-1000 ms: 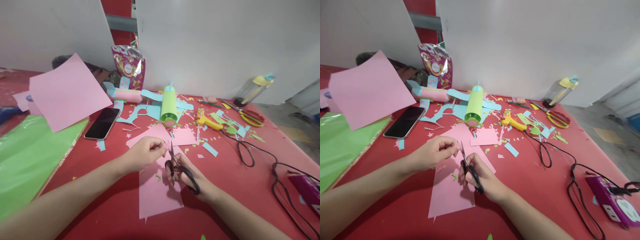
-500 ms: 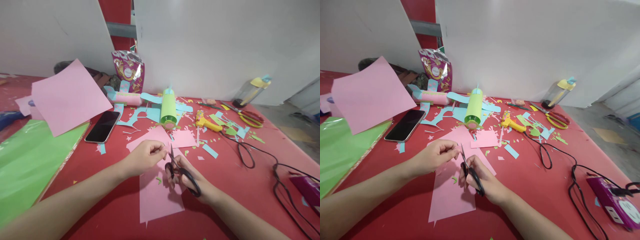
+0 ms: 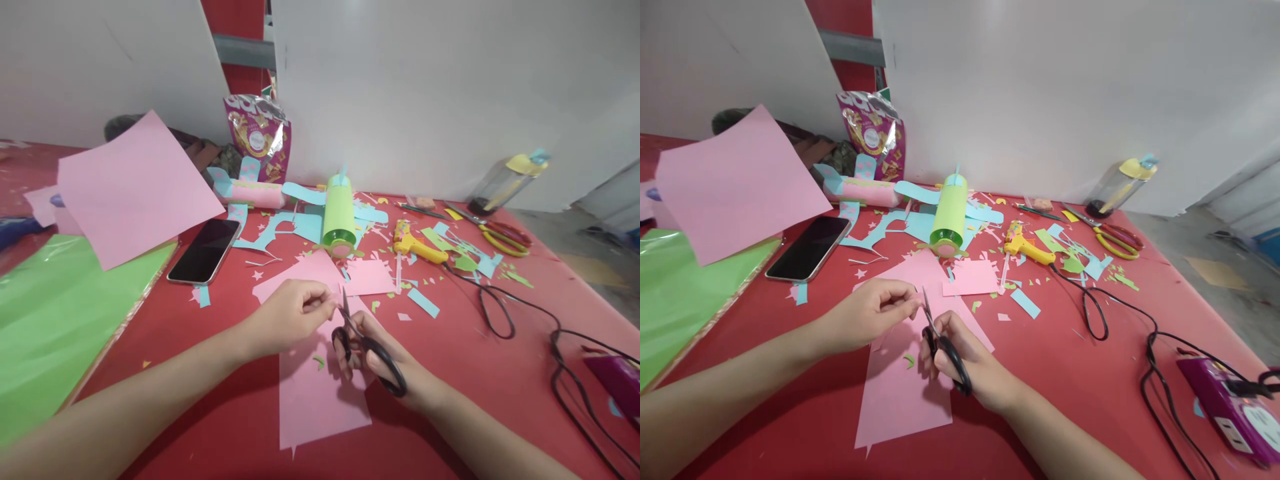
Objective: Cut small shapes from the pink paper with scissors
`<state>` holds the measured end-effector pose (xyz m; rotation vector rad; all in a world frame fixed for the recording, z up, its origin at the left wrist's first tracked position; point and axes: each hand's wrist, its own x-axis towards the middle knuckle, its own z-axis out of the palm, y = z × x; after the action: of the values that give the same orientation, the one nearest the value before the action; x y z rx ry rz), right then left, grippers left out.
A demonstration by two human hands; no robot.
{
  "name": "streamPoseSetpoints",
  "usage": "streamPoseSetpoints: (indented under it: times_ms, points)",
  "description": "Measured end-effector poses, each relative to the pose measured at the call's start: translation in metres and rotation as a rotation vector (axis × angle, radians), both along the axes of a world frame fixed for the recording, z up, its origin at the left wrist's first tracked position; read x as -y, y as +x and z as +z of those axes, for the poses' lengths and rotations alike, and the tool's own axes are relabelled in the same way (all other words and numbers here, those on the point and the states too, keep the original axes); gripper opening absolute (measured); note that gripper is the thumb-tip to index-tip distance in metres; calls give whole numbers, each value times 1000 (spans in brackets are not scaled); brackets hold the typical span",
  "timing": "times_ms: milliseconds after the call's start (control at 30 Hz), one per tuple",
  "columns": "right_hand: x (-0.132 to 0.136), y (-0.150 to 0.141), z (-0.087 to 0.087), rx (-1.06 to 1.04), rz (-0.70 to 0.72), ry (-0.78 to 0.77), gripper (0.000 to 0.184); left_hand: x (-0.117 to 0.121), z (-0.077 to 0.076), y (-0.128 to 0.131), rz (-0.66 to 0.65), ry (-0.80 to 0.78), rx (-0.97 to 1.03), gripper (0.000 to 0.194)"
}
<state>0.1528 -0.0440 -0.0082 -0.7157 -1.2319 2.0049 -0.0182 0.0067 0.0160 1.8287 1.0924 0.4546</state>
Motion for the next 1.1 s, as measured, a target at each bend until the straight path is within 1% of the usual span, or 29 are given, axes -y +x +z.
streamPoseSetpoints:
  times_ms: [100,333,600,800,1100]
  points:
    - [0,0,-1,2,12,10,36,0,2,0,-7,49,-42,26]
    - [-1,1,-2,30,26,-2,39,-1,10,0,-24,52,-75,26]
    - [-1,2,-3,76,38,-6,39,-4,10,-3,-42,27,-95,24]
    - [-1,4,-5,67,58,-32,40,-4,10,-5,-46,10,-90,26]
    - [-1,3,-2,61,38,-71,41,-5,10,-5,-47,9,-69,26]
